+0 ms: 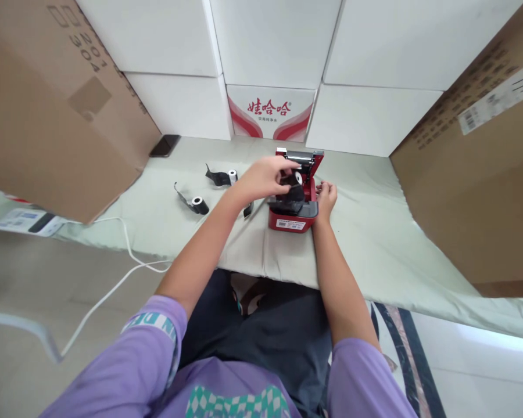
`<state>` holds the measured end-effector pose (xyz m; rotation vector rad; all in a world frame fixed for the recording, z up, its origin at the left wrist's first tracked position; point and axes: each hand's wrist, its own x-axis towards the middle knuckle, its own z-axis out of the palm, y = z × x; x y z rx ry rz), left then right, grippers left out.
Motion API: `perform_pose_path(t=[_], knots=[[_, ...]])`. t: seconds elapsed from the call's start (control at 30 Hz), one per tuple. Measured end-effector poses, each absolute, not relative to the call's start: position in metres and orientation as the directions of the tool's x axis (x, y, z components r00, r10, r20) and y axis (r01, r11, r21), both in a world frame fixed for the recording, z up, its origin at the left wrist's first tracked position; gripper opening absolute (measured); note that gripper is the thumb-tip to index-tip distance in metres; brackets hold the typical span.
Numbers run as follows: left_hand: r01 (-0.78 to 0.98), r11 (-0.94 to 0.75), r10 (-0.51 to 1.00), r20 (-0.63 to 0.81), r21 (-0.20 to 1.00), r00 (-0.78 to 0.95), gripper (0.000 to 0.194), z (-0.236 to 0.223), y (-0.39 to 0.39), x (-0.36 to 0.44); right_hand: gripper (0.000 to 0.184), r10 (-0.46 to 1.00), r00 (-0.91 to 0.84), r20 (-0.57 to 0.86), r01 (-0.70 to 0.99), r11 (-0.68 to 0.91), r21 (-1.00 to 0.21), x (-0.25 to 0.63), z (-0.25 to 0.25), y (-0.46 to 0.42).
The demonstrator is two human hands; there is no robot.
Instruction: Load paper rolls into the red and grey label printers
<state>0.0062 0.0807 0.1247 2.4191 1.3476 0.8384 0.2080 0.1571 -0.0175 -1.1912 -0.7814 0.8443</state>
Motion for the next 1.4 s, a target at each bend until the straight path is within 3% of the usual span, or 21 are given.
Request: perform_pose_path(t=[0.1,0.2,0.33,0.47,0.67,0.77,0.87,1.07,1.2,1.33,1.4], knots=[[0.659,-0.479,0.852,0.488,0.581,0.189,0.058,0.126,0.049,-0.04,0.011,0.877,0.477,0.056,-0.14,0.139,-0.98,0.208,-0.017,0.156],[0.749,-0.306,0.896,0.444,0.587,0.018,0.049,0.119,0.026,-0.09,0.01,0.879,0.472,0.066,-0.133,0.145,-0.98,0.208,-0.016,0.155],[0.88,-0.126,0.957,0.291,0.457,-0.014,0.044,0.1,0.022,-0.129,0.011,0.88,0.47,0.066,-0.123,0.139,-0.983,0.209,-0.016,0.158],[0.945,-0.058,0.989,0.145,0.322,0.011,0.043,0.076,0.032,-0.13,0.011,0.881,0.465,0.087,-0.109,0.154,-0.982,0.21,-0.017,0.158],[0.969,-0.061,0.994,0.107,0.238,0.036,0.052,0.071,0.024,-0.128,0.012,0.883,0.459,0.097,-0.077,0.148,-0.986,0.21,-0.015,0.154],[0.947,-0.028,0.975,0.218,0.319,-0.045,0.057,0.076,0.014,-0.143,0.012,0.883,0.46,0.099,-0.075,0.149,-0.986,0.209,-0.013,0.151],[0.904,-0.005,0.939,0.314,0.427,-0.143,0.047,0.07,0.005,-0.163,0.013,0.883,0.459,0.098,-0.082,0.152,-0.985,0.208,-0.011,0.149],[0.86,-0.058,0.954,0.281,0.508,-0.102,0.034,0.052,-0.011,-0.178,0.015,0.887,0.455,0.077,-0.091,0.132,-0.987,0.207,-0.01,0.15],[0.806,-0.037,0.92,0.335,0.59,-0.203,0.028,0.056,-0.017,-0.171,0.015,0.885,0.456,0.091,-0.074,0.139,-0.987,0.207,-0.008,0.149],[0.434,-0.149,0.829,0.352,0.888,-0.434,0.04,0.056,-0.015,-0.163,0.014,0.884,0.46,0.086,-0.063,0.129,-0.99,0.206,-0.006,0.148],[0.206,-0.269,0.813,0.337,0.941,-0.476,0.049,0.054,-0.013,-0.157,0.015,0.883,0.463,0.078,-0.067,0.122,-0.99,0.207,-0.006,0.148]])
